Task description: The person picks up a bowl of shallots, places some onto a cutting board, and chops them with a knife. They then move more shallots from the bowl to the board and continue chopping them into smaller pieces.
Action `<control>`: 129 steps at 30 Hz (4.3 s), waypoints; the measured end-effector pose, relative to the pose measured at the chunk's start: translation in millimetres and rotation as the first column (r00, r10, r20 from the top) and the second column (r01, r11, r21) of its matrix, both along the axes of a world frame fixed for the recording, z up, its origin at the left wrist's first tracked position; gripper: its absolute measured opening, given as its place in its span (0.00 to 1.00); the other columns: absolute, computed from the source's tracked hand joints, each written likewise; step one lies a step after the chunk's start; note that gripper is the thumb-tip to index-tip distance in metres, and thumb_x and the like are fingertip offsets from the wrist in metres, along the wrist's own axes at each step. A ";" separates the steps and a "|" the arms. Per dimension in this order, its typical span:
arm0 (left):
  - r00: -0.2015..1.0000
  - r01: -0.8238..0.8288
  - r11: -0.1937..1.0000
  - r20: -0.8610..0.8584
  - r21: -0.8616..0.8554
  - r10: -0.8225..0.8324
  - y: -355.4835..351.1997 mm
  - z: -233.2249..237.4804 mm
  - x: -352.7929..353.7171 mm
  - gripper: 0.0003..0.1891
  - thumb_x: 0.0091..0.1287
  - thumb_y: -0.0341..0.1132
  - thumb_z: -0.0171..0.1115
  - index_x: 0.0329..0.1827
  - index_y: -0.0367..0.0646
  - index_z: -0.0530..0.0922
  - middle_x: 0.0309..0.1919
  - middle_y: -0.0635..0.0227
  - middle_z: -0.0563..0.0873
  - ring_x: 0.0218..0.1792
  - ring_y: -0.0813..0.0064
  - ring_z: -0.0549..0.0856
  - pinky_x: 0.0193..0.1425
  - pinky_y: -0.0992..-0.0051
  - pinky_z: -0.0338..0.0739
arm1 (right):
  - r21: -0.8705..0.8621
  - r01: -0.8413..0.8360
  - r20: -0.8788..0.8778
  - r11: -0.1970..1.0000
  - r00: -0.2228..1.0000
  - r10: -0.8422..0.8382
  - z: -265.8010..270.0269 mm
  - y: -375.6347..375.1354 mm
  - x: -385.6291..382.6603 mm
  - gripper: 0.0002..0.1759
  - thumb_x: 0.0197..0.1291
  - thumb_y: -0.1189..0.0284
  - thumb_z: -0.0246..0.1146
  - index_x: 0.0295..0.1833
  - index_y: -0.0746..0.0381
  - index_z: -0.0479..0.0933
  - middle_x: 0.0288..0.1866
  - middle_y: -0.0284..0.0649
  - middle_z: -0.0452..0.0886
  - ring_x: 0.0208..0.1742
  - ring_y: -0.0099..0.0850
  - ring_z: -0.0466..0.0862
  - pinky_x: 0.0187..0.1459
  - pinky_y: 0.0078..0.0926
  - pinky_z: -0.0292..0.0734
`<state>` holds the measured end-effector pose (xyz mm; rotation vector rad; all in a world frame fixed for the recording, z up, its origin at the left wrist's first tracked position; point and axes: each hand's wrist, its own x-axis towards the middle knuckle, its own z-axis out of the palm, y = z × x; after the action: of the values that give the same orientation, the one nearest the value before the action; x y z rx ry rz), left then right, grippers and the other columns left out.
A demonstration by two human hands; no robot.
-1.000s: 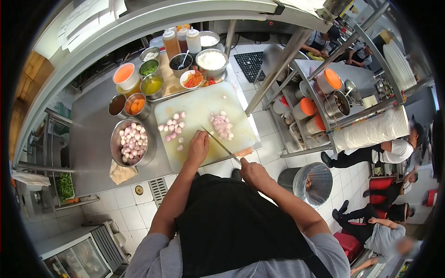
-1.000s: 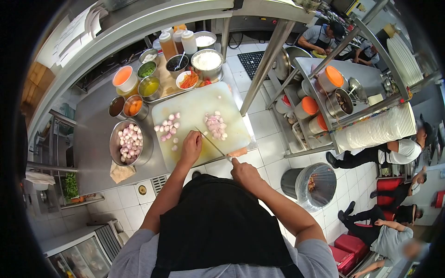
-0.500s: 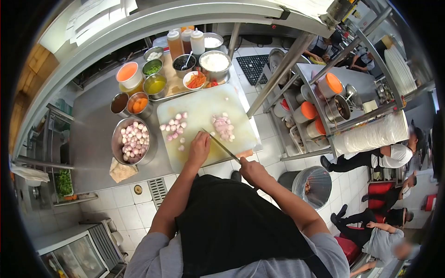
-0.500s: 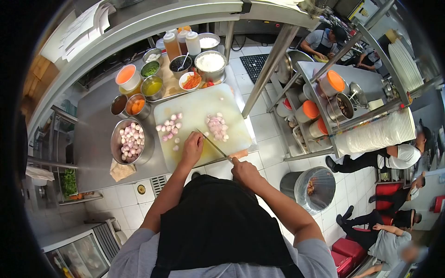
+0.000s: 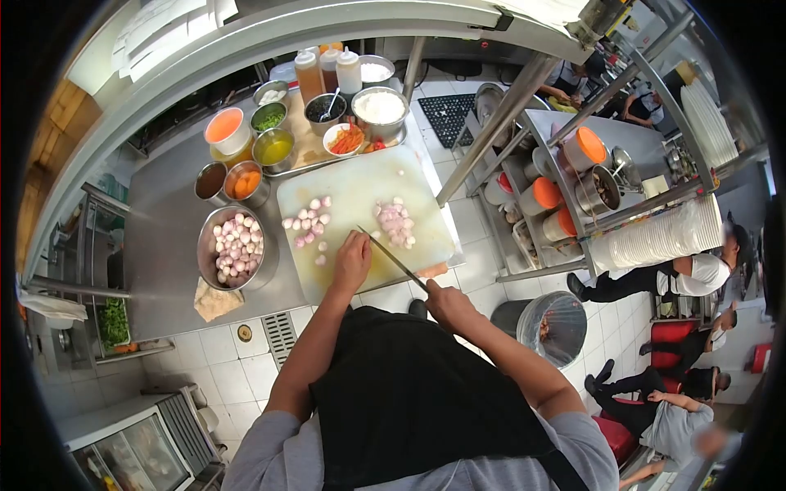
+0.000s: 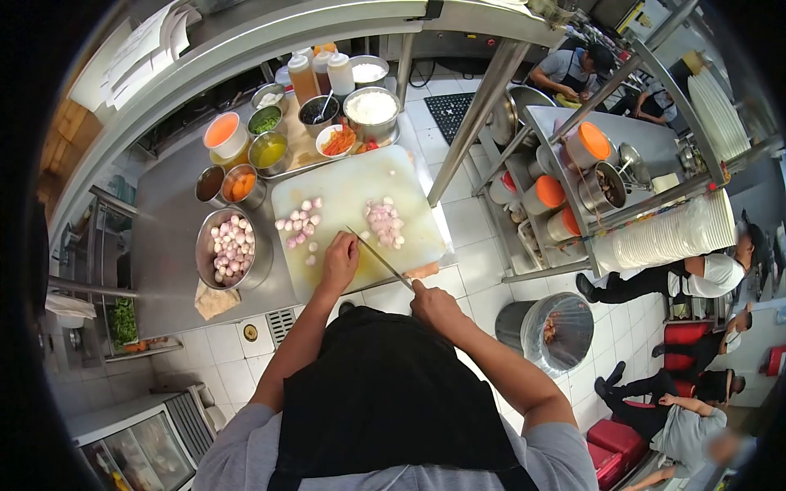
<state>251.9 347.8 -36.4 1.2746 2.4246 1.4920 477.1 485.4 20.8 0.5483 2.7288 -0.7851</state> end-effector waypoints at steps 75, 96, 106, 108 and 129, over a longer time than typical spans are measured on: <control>0.999 0.046 0.994 -0.004 -0.098 -0.047 2.6 17.8 -8.6 0.05 0.74 0.26 0.58 0.46 0.38 0.81 0.41 0.55 0.79 0.41 0.51 0.83 0.44 0.59 0.77 | 0.027 0.110 -0.100 0.994 0.989 -0.107 -11.0 -5.7 -3.4 0.14 0.68 0.69 0.56 0.53 0.67 0.69 0.31 0.59 0.84 0.35 0.58 0.86 0.38 0.57 0.81; 0.999 0.050 0.987 0.023 -0.151 -0.047 6.3 22.3 -9.4 0.03 0.71 0.26 0.58 0.43 0.39 0.80 0.39 0.57 0.79 0.39 0.50 0.83 0.43 0.58 0.77 | 0.015 0.050 0.001 0.999 0.999 -0.050 3.2 -3.3 -9.1 0.16 0.65 0.72 0.54 0.55 0.69 0.68 0.31 0.60 0.85 0.34 0.61 0.85 0.38 0.59 0.81; 0.998 0.052 0.992 -0.014 -0.117 -0.054 4.5 19.9 -11.0 0.04 0.72 0.27 0.58 0.46 0.39 0.80 0.40 0.57 0.80 0.40 0.49 0.84 0.43 0.58 0.78 | -0.033 0.051 0.043 0.998 0.998 -0.050 10.4 2.8 -16.3 0.16 0.68 0.68 0.58 0.52 0.69 0.66 0.30 0.62 0.83 0.35 0.64 0.84 0.39 0.62 0.78; 0.998 0.055 0.990 -0.036 -0.128 -0.060 2.2 19.2 -11.4 0.04 0.73 0.27 0.57 0.45 0.39 0.79 0.41 0.56 0.79 0.40 0.48 0.84 0.43 0.56 0.78 | -0.039 0.063 0.078 0.997 0.995 -0.060 19.7 -1.5 -15.9 0.16 0.68 0.68 0.58 0.52 0.69 0.66 0.30 0.63 0.83 0.36 0.64 0.84 0.39 0.61 0.79; 0.997 0.072 0.988 0.020 -0.134 -0.069 4.9 21.5 -13.7 0.04 0.69 0.25 0.61 0.42 0.36 0.75 0.39 0.55 0.81 0.35 0.51 0.83 0.41 0.59 0.77 | -0.109 0.088 0.033 0.990 0.996 -0.084 6.1 25.5 -10.2 0.15 0.68 0.68 0.57 0.53 0.67 0.69 0.32 0.63 0.84 0.38 0.63 0.85 0.41 0.62 0.79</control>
<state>238.2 352.7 -14.8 1.3014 2.3969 1.2925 466.9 510.9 26.9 0.6511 2.6325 -0.9358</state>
